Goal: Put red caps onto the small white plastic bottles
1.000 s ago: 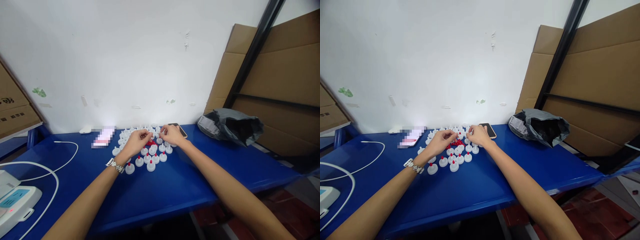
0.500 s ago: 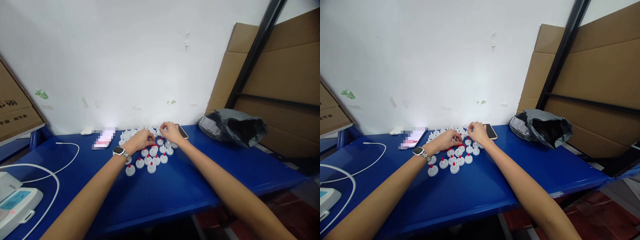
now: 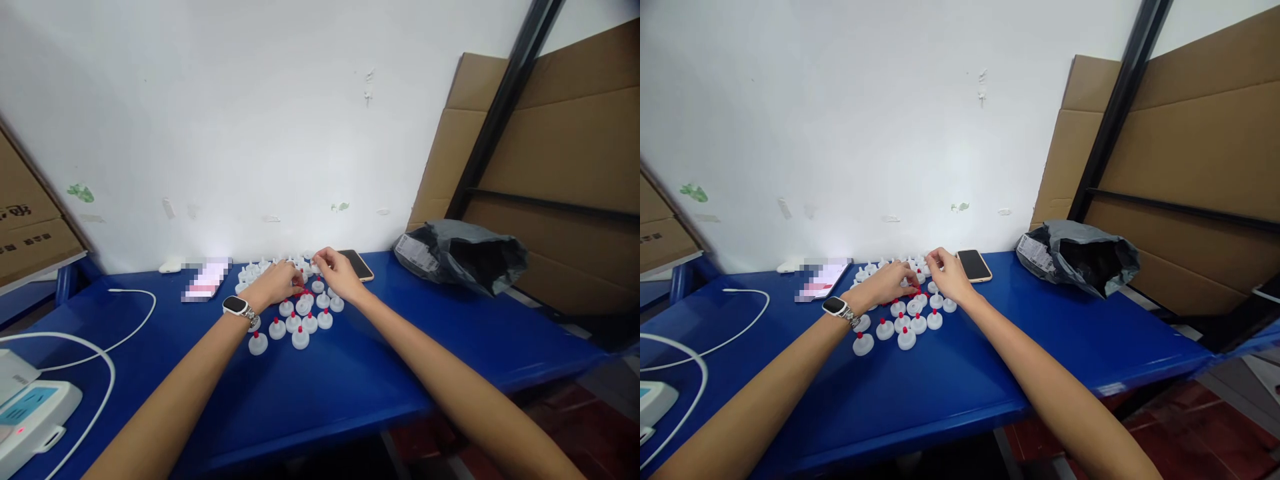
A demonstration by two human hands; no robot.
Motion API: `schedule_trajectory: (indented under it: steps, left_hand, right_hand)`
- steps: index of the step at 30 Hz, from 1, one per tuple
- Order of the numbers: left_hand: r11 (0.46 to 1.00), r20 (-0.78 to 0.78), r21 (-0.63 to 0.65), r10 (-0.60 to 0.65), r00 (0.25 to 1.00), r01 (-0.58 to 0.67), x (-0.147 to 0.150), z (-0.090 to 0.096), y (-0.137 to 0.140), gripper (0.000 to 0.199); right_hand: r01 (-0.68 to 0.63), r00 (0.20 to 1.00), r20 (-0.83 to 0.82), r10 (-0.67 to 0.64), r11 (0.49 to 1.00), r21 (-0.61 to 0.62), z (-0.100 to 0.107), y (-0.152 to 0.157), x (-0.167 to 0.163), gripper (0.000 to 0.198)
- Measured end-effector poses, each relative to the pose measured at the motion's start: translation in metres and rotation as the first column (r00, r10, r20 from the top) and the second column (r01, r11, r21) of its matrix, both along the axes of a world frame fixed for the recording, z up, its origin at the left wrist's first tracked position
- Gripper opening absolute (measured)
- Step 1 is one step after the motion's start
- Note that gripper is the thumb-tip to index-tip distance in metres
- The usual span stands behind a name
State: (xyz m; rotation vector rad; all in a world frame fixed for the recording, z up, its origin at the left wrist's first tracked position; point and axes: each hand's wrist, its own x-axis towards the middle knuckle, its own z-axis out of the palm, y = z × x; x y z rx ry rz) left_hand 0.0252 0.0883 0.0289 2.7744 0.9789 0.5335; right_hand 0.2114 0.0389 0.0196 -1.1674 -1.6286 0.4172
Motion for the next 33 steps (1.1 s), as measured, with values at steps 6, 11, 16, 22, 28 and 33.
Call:
schedule_trajectory:
  steps: [6,11,16,22,28,33]
  left_hand:
    - [0.999,-0.065,-0.013,0.04,0.997,-0.041,-0.01,-0.003,0.001,0.009]
    - [0.998,-0.037,0.015,0.061,0.997,-0.06,-0.013,-0.004,-0.002,0.009]
    - [0.999,0.012,-0.022,0.023,1.0,-0.023,-0.016,-0.003,-0.006,0.008]
    - [0.99,0.114,-0.135,0.058,0.992,-0.043,-0.018,0.002,-0.014,0.006]
    - [0.956,0.456,-0.266,0.013,0.89,0.122,-0.026,0.014,-0.04,0.021]
    - [0.921,0.633,-0.348,0.091,0.769,0.177,-0.025,0.008,-0.056,0.022]
  right_hand:
    - [-0.102,0.99,0.098,0.104,0.994,-0.029,0.005,-0.015,-0.012,0.032]
    - [-0.208,0.964,0.167,0.208,0.978,-0.018,0.008,-0.028,-0.024,0.029]
    - [-0.205,0.969,0.13,0.208,0.978,-0.038,0.005,-0.025,-0.023,0.028]
    - [-0.199,0.976,0.074,0.206,0.976,-0.085,0.003,-0.025,-0.019,0.029]
    - [-0.265,0.933,-0.284,0.221,0.956,-0.124,-0.002,-0.023,-0.024,0.029]
    - [-0.333,0.852,-0.462,0.244,0.936,-0.119,0.001,-0.026,-0.032,0.03]
